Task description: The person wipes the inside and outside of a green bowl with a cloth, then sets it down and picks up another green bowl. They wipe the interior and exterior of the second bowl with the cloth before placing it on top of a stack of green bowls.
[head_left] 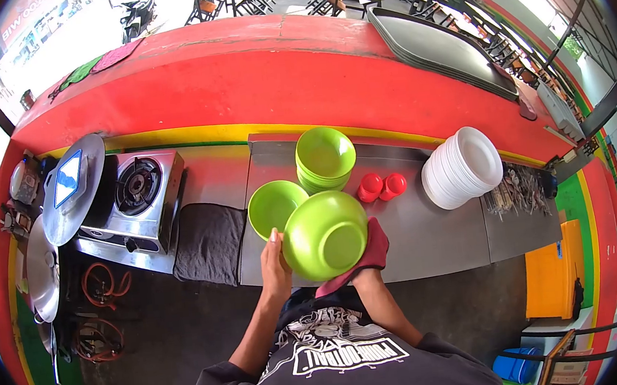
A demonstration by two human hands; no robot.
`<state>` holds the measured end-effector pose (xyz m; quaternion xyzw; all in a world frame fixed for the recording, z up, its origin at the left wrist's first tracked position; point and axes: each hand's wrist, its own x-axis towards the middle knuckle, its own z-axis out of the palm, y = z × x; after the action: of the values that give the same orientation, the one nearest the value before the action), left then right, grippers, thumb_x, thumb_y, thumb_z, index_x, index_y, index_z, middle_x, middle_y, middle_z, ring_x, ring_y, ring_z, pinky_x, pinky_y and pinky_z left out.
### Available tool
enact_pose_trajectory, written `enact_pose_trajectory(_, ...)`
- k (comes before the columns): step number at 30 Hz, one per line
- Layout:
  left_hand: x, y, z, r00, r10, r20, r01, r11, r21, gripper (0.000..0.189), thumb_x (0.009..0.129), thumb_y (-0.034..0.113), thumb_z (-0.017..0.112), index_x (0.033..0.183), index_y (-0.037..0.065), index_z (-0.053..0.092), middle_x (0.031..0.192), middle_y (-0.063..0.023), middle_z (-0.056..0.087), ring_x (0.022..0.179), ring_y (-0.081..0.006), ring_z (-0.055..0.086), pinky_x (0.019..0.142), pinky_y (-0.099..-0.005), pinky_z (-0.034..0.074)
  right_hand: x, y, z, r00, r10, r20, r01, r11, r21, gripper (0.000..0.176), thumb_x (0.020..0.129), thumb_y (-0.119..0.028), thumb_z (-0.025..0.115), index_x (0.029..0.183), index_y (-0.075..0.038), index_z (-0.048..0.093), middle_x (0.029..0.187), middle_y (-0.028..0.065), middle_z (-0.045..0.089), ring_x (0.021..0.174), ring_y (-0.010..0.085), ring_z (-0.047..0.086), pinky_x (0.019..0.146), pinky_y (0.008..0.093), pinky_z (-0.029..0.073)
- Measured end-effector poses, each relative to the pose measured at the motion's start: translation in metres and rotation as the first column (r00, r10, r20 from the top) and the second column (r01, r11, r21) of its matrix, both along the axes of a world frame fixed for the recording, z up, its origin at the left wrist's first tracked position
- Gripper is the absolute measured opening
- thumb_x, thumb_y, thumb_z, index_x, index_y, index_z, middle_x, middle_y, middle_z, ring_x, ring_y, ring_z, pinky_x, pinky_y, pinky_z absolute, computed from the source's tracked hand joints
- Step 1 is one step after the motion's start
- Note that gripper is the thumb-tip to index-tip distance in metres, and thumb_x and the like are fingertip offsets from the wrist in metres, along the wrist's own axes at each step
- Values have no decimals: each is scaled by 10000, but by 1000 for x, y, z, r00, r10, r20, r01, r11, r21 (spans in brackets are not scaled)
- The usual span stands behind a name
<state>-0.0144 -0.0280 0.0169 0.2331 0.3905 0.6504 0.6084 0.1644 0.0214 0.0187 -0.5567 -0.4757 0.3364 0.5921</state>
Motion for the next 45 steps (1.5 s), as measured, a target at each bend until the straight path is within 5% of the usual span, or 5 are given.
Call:
enact_pose_trajectory(4, 41, -12, -3, 989, 119, 87, -114, 992, -57, 522, 1084, 453, 344, 1311, 10, 502, 1232, -102, 633, 1065, -184, 637, 900, -360, 523, -2, 13, -29, 668, -174, -724, 52, 981, -188, 281, 975, -315, 552, 774, -121, 528, 733, 30, 574, 671, 201, 591, 660, 372, 488)
enact_pose_trajectory(12, 14, 12, 0, 935, 301, -189, -312, 950, -31, 528, 1080, 443, 403, 1006, -10, 664, 881, -16, 681, 761, -55, 594, 653, -220, 486, -8, -13, 34, 625, 82, 777, -92, 995, -31, 274, 949, -298, 601, 922, -26, 585, 860, 162, 641, 820, 346, 658, 702, 401, 516)
enact_pose_trajectory(22, -13, 19, 31, 634, -156, -757, 13, 981, -191, 544, 1065, 408, 468, 835, -57, 631, 598, -43, 514, 625, -65, 421, 545, -309, 382, -30, -1, -10, 384, 639, -667, -689, 679, 254, 533, 1034, -97, 443, 1519, -21, 236, 1554, 117, 387, 1401, 154, 404, 1185, 288, 305)
enact_pose_trajectory(35, -7, 16, 19, 865, 94, -492, -168, 980, -108, 611, 1071, 465, 423, 805, -24, 675, 680, 38, 584, 620, -33, 455, 533, -253, 370, -7, 5, 29, 618, 437, 654, -573, 819, -5, 502, 959, -54, 535, 1451, -10, 441, 1459, 128, 517, 1385, 238, 447, 1176, 354, 335)
enact_pose_trajectory(45, -17, 21, 33, 891, 96, -444, -168, 978, -126, 600, 1070, 458, 429, 845, -38, 680, 691, 28, 601, 614, -41, 495, 535, -247, 397, -7, -8, 2, 815, 564, 131, -574, 817, 50, 495, 973, -81, 512, 1461, -19, 453, 1485, 107, 488, 1412, 219, 403, 1178, 322, 311)
